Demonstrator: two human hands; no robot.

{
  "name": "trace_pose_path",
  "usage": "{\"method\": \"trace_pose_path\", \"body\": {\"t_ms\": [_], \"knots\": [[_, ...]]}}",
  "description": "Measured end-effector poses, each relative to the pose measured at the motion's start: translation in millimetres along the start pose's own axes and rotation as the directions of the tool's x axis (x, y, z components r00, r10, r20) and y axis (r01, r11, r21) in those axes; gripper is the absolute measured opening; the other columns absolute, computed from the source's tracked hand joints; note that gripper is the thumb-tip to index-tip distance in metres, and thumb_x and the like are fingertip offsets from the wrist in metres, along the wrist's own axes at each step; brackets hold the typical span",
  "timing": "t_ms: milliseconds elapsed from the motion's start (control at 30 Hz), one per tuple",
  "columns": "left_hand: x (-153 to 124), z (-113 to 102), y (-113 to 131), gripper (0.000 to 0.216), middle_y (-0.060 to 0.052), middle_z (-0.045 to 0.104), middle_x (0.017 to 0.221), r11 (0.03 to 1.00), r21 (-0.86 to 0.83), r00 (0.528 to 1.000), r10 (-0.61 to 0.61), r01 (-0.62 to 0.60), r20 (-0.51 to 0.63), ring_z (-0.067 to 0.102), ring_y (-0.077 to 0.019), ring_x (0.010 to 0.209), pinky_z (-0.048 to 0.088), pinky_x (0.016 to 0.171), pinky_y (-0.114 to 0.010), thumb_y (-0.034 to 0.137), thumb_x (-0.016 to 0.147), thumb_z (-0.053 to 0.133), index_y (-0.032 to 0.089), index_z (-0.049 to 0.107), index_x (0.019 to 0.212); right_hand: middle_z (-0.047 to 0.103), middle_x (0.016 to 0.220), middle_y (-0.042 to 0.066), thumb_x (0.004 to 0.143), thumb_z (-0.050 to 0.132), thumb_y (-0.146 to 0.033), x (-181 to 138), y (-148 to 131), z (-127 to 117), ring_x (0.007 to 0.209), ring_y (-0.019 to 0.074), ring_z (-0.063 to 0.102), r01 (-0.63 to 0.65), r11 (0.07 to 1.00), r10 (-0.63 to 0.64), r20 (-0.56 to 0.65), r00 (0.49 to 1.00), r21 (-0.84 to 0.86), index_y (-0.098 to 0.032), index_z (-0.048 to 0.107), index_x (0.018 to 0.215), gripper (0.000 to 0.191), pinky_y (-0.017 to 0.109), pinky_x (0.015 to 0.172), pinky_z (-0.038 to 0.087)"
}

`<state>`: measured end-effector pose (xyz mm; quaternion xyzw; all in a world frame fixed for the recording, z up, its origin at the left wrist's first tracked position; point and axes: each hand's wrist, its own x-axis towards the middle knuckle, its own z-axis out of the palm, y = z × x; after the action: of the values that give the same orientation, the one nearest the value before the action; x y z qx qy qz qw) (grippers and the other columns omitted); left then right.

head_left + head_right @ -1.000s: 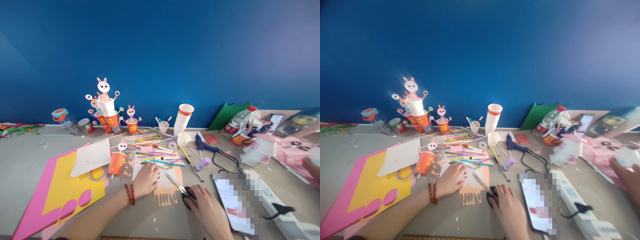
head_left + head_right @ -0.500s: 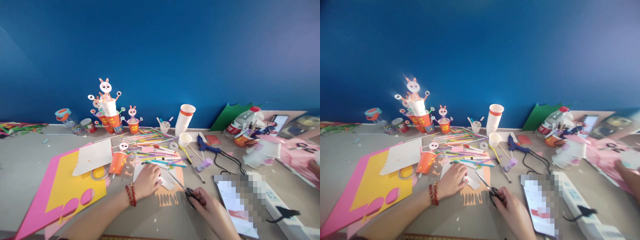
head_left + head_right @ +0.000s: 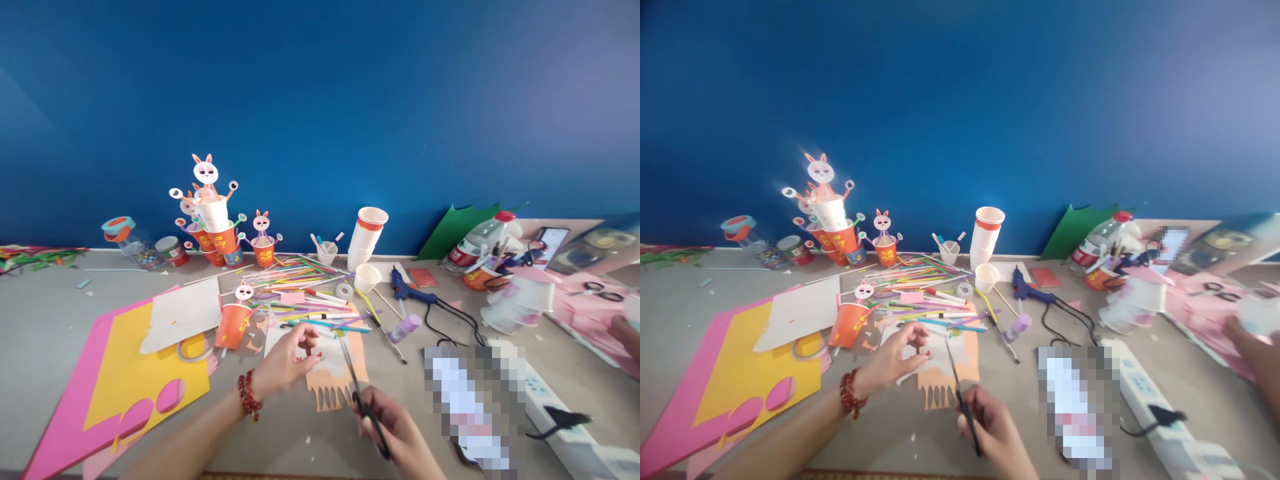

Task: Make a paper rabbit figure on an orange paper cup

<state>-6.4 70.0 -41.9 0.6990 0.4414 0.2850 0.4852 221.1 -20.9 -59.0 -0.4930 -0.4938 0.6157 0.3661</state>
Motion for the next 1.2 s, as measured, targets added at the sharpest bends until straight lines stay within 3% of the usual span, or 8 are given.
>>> {"method": "trace_pose_path", "body": {"t_ms": [167,400,900,1200], "knots": [[-2.0,-2.7,1.7,0.034,-0.003,0.054,0.094,0.958,-0.288,0.998,-0.027,0.008,-0.06,0.055,-0.0148,0.089,0.046,0.082,-0.03,0.031,0.079,0.068,0.019,0.05,0.105,0.054,0.069,0.0,0.072,0.061,-0.072,-5.7,2.2,14.2,0.058,0.012,0.047,-0.017,0.999,0.019,0.09,0.996,-0.028,-0.019,0.047,0.07,0.055,0.023,0.056,0.036],[-3.2,-11.2,10.8,0.042,0.0,0.051,0.088,0.894,-0.436,0.994,-0.098,0.107,0.042,0.051,-0.0115,0.078,0.041,0.072,-0.026,0.038,0.074,0.074,0.02,0.049,0.102,0.054,0.065,-0.001,0.075,0.064,-0.065,-5.8,7.8,11.1,0.056,0.0113,0.047,-0.028,1.0,0.029,0.113,0.993,-0.007,-0.019,0.046,0.071,0.05,0.023,0.055,0.034],[-12.4,-9.1,12.8,0.028,0.0,0.053,0.088,0.943,-0.321,0.963,0.006,0.084,0.269,0.052,-0.0123,0.083,0.041,0.076,-0.025,0.023,0.081,0.066,0.018,0.05,0.104,0.054,0.055,-0.003,0.07,0.067,-0.067,-1.4,-7.1,16.4,0.051,0.0104,0.044,-0.087,0.996,0.081,0.145,0.986,0.032,-0.019,0.05,0.067,0.051,0.023,0.052,0.032],[-11.0,-9.4,18.7,0.031,0.001,0.053,0.086,0.949,-0.303,0.943,0.02,0.087,0.333,0.051,-0.012,0.082,0.04,0.075,-0.024,0.012,0.076,0.064,0.017,0.053,0.104,0.053,0.051,-0.003,0.067,0.069,-0.068,-0.5,-1.9,17.1,0.046,0.0084,0.041,-0.113,0.992,0.103,0.157,0.982,0.056,-0.019,0.048,0.064,0.054,0.021,0.048,0.029]]}}
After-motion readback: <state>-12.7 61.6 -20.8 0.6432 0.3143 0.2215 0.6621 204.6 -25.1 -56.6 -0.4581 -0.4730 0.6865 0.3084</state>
